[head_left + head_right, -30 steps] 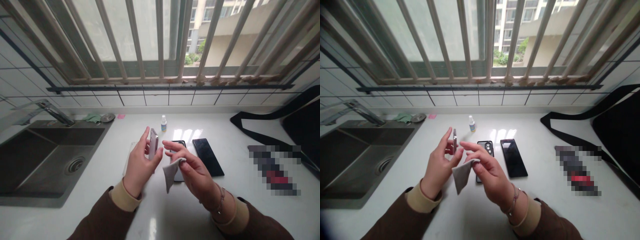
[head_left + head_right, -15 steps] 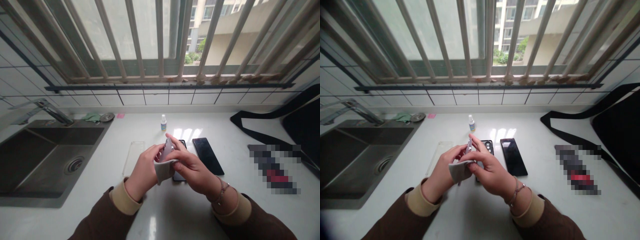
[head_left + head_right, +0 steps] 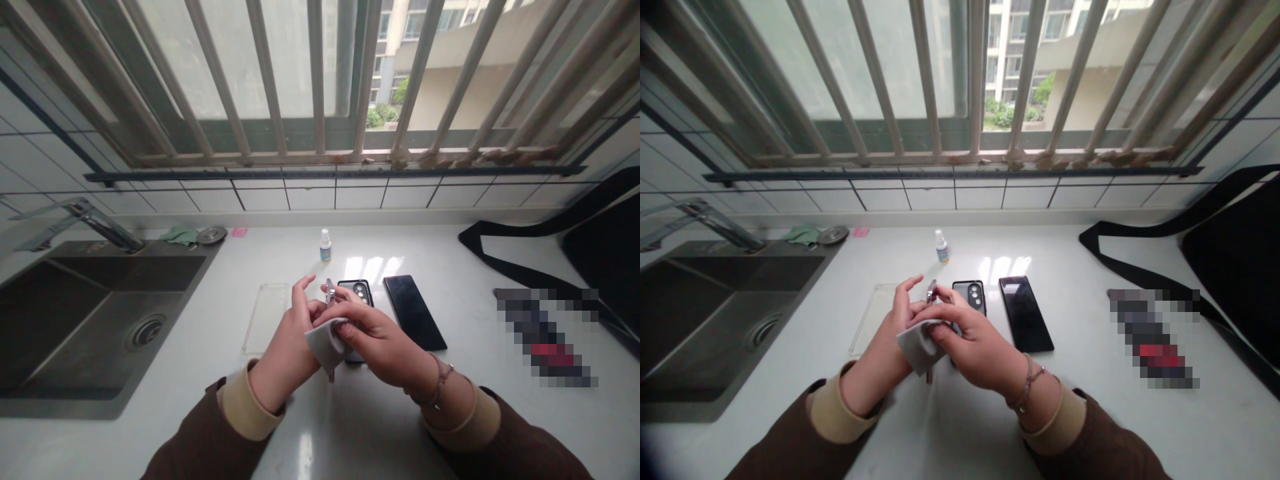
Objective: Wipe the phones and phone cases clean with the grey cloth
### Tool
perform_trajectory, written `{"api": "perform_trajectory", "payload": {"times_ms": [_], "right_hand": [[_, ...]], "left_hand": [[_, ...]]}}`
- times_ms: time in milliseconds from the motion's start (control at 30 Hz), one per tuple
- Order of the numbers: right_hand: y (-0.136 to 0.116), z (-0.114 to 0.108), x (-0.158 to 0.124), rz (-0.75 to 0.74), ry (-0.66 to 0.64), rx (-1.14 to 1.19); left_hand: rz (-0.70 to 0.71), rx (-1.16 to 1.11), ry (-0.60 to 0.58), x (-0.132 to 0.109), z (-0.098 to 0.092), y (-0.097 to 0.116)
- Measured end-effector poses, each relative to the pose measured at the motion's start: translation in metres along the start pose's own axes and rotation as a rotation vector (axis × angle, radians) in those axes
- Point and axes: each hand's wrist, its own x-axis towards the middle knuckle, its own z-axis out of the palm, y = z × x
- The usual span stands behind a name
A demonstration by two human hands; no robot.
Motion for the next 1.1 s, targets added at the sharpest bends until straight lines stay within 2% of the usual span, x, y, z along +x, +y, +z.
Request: {"api": "perform_trajectory", "payload": {"times_ms": [167, 267, 367, 533, 633, 700, 833, 933, 1100], "right_hand": [[0.001, 0.002, 0.000, 0.013, -0.012, 0.010], [0.003, 0.004, 0.000, 0.050, 0.060, 0.023], [0.008, 0.005, -0.001, 0.086, 0.154, 0.144], [0.017, 0.008, -0.002, 0.111, 0.261, 0.327], [0.015, 0.008, -0.003, 0.117, 0.250, 0.315], [0.010, 0.007, -0.004, 0.159, 0.228, 0.345], [-0.006, 0.006, -0.005, 0.270, 0.202, 0.564], [-0.018, 0.005, -0.003, 0.301, 0.165, 0.751], [-0.026, 0.001, 0.001, 0.352, 0.147, 0.911]], "left_hand": [[-0.040, 0.002, -0.016, 0.000, 0.002, -0.011], [-0.036, -0.105, -0.038, 0.002, 0.004, -0.010], [-0.067, -0.176, -0.126, 0.001, 0.005, -0.002], [-0.187, -0.545, -0.161, -0.004, 0.009, 0.008], [-0.233, -0.718, -0.216, -0.003, 0.014, 0.007], [-0.318, -0.809, -0.266, -0.003, 0.016, 0.007], [-0.461, -0.969, -0.402, -0.005, 0.018, 0.009], [-0.465, -1.049, -0.495, -0.009, 0.021, 0.010], [-0.410, -1.179, -0.540, -0.013, 0.025, 0.009]]}}
